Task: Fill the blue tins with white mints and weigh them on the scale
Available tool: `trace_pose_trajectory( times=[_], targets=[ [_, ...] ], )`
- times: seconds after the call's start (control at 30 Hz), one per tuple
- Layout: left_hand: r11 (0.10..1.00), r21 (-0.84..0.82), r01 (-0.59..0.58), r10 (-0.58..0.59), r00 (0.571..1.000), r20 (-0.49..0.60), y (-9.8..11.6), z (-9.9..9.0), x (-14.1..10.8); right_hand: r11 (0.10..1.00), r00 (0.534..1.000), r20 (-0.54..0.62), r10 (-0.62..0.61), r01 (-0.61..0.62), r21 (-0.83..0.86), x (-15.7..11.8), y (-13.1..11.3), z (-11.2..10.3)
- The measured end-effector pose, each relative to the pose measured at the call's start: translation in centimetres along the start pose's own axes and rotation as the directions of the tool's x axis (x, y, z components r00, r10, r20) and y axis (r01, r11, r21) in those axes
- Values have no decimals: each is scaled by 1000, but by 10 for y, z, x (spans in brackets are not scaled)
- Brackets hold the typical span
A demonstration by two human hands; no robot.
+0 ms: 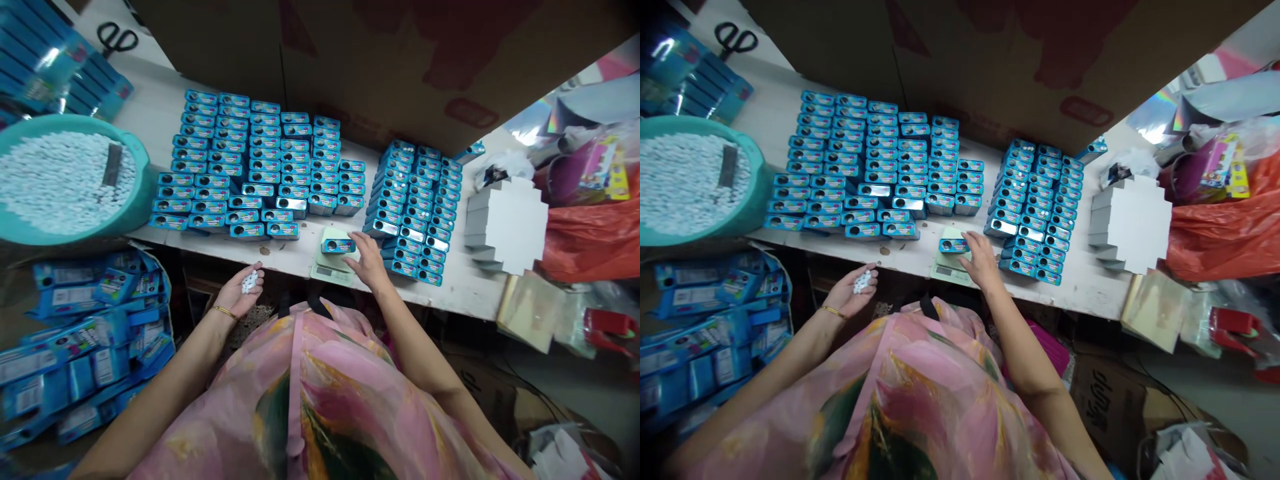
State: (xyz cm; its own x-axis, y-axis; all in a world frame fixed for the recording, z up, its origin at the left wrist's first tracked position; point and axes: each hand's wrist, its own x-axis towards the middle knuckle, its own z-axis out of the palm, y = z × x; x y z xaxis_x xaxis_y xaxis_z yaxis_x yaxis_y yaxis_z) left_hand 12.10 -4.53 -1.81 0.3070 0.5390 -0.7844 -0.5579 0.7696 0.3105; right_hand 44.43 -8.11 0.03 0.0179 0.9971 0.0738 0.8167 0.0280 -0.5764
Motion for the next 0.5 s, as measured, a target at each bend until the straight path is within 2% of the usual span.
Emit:
trace_pose_trajectory(
  times=[0.33, 0.5],
  targets=[
    [999, -19, -51, 51, 999, -1, 3, -23, -2, 994, 991, 132, -32, 46, -104, 15, -6, 14],
    [995, -66, -74, 68, 993, -92, 8, -29, -7, 986, 995, 90, -49, 62, -153, 40, -26, 17]
  ],
)
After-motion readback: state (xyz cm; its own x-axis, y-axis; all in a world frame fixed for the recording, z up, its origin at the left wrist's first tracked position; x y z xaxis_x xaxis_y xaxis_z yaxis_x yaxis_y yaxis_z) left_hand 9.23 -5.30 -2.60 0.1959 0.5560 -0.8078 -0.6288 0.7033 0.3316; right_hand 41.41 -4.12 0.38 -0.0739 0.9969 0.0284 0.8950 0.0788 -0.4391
